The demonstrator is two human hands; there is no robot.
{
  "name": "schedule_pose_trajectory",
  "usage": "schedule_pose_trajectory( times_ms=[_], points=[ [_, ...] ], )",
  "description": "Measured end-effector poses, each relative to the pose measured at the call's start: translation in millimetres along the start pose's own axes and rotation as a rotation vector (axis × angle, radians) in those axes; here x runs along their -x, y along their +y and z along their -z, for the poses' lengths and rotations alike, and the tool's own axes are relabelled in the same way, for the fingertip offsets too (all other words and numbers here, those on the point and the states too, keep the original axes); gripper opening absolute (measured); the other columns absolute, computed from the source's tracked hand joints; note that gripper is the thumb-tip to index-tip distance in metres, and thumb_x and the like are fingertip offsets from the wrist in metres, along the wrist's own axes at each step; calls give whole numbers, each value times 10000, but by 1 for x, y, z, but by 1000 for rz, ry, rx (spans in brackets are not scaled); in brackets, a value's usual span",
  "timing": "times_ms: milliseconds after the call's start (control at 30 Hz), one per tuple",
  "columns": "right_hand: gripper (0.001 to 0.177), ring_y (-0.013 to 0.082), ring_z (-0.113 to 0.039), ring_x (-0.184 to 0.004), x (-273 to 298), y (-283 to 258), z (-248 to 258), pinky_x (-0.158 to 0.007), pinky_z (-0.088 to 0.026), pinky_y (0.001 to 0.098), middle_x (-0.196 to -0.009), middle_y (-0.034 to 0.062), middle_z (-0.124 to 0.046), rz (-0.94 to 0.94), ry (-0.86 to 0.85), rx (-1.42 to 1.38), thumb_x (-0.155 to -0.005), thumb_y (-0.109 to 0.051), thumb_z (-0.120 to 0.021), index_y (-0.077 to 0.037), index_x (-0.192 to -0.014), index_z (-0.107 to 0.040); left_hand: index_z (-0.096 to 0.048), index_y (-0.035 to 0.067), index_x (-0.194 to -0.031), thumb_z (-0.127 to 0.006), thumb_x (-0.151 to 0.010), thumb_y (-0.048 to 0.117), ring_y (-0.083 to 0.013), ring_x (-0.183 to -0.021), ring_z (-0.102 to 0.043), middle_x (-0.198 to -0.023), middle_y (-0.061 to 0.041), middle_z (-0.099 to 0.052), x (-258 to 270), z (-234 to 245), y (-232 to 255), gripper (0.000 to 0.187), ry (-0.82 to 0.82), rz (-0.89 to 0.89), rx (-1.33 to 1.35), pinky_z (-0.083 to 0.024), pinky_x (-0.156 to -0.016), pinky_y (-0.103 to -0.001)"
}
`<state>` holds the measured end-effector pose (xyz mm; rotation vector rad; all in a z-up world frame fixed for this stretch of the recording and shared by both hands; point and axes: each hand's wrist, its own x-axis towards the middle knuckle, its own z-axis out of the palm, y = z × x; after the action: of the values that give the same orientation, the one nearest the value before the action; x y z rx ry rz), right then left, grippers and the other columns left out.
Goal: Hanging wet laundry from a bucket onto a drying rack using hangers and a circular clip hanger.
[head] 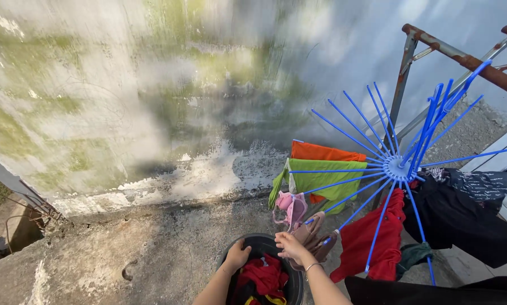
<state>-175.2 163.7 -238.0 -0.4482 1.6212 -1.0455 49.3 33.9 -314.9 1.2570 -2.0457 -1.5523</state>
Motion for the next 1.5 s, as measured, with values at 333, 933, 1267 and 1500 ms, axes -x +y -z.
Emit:
schedule_pose_trajectory(
  times_ms=[333, 933, 1267, 1500],
  points=[
    [456, 203, -703, -1040, -82, 171, -5, -899, -556, 330, -1170, 110, -745, 231, 151, 593, -970, -311, -684, -102, -1364, -589, -430, 11, -1498, -690, -922, 275, -339, -1374, -529, -1462, -225, -550, 0, -53, -100, 685, -40, 48, -166, -410, -1154, -374],
    [630, 296, -338, -1516, -145, 306, -45, -1139, -369, 645, -1610, -24, -402, -111, 306, 1241, -946, -377, -698, -279, -1522, -460, -293, 100, -1606, -627, -966, 244, -291, -1473, -442, -1578, -178, -458, -25, -181, -255, 736, -436, 118, -212, -353, -1204, -327],
    [519, 338, -716, -1050, -80, 171, -86, -926, -573, 424, -1089, 214, -721, -2, 183, 1098, -730, -447, -839, -29, -1027, -759, -190, 93, -1615, -719, -824, 116, -261, -1344, -594, -1479, -163, -562, 5, -155, -215, 951, -265, 297, 71, -502, -1107, -318],
    [410, 299, -745, -928, 23, 25, -82, -835, -568, 385, -990, 200, -769, 119, 198, 965, -711, -376, -825, -29, -928, -809, -394, 61, -1527, -786, -898, 184, -248, -1123, -711, -1303, -133, -696, 52, -76, -79, 751, -303, 286, 627, -592, -961, -375]
  ],
)
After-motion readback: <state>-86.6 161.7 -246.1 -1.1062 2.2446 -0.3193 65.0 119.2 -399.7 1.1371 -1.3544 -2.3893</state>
